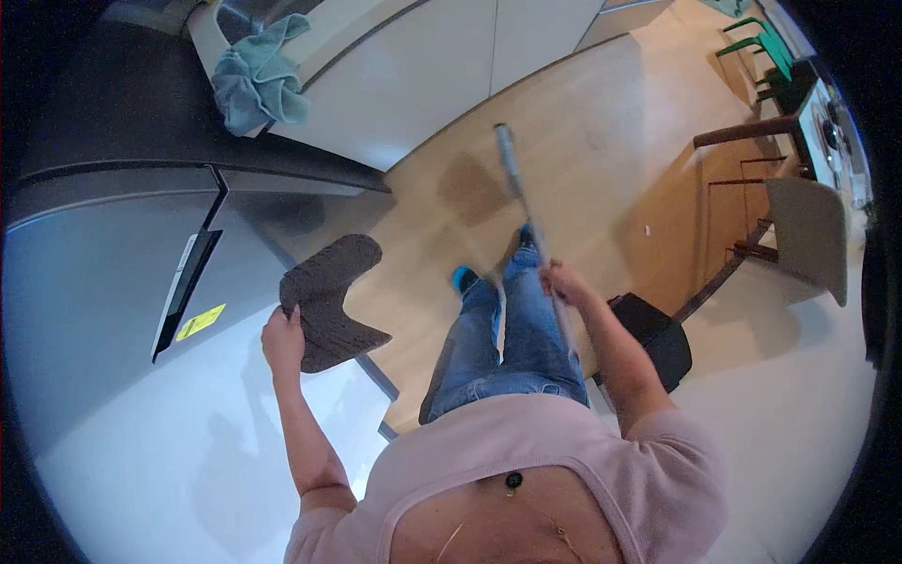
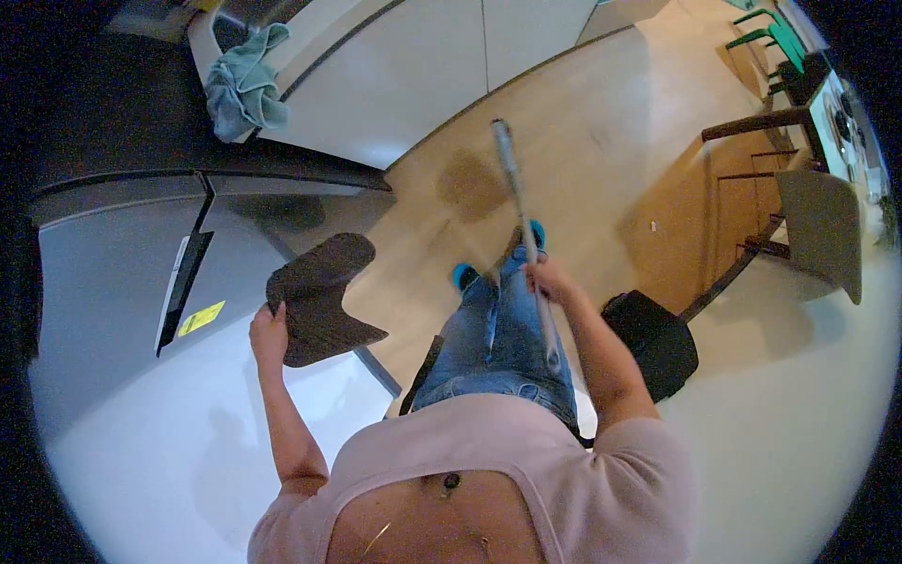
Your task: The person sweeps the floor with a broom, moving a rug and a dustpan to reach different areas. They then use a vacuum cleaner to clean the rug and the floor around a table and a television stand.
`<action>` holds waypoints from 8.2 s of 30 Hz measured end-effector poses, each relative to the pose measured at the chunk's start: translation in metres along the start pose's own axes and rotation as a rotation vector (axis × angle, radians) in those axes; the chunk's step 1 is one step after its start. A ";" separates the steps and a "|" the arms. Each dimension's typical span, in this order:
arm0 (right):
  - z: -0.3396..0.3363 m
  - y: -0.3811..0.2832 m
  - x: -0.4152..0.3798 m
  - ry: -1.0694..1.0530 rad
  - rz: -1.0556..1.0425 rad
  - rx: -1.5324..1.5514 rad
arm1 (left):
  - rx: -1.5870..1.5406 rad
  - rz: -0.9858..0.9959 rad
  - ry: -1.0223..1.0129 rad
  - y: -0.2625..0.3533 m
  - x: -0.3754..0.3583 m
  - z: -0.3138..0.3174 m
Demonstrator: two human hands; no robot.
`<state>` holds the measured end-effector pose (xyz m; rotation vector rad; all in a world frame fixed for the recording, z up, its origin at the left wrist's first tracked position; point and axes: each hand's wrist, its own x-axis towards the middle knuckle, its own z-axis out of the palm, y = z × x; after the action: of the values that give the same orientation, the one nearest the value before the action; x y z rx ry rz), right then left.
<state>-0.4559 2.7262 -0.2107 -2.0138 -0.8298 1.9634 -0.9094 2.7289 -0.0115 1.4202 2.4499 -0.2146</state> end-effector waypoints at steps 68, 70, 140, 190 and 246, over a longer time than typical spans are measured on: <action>-0.302 -0.065 0.154 0.522 0.114 -0.246 | -0.028 0.104 -0.120 0.264 0.100 0.059; -0.277 -0.038 0.116 0.351 0.142 -0.145 | -0.035 0.098 -0.100 0.274 0.097 0.054; -0.312 -0.156 0.151 0.542 -0.163 -0.139 | -1.266 -0.272 -0.241 0.252 0.094 0.171; -0.196 0.134 -0.076 0.290 0.184 0.445 | -1.091 0.175 -0.379 0.164 0.085 0.178; -0.359 -0.128 0.176 0.520 0.359 0.820 | 0.388 1.489 -0.598 0.890 0.229 0.001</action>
<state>-0.1472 3.0067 -0.2611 -2.0201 0.4214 1.4160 -0.2448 3.3615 -0.0688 2.4156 0.5269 -0.6122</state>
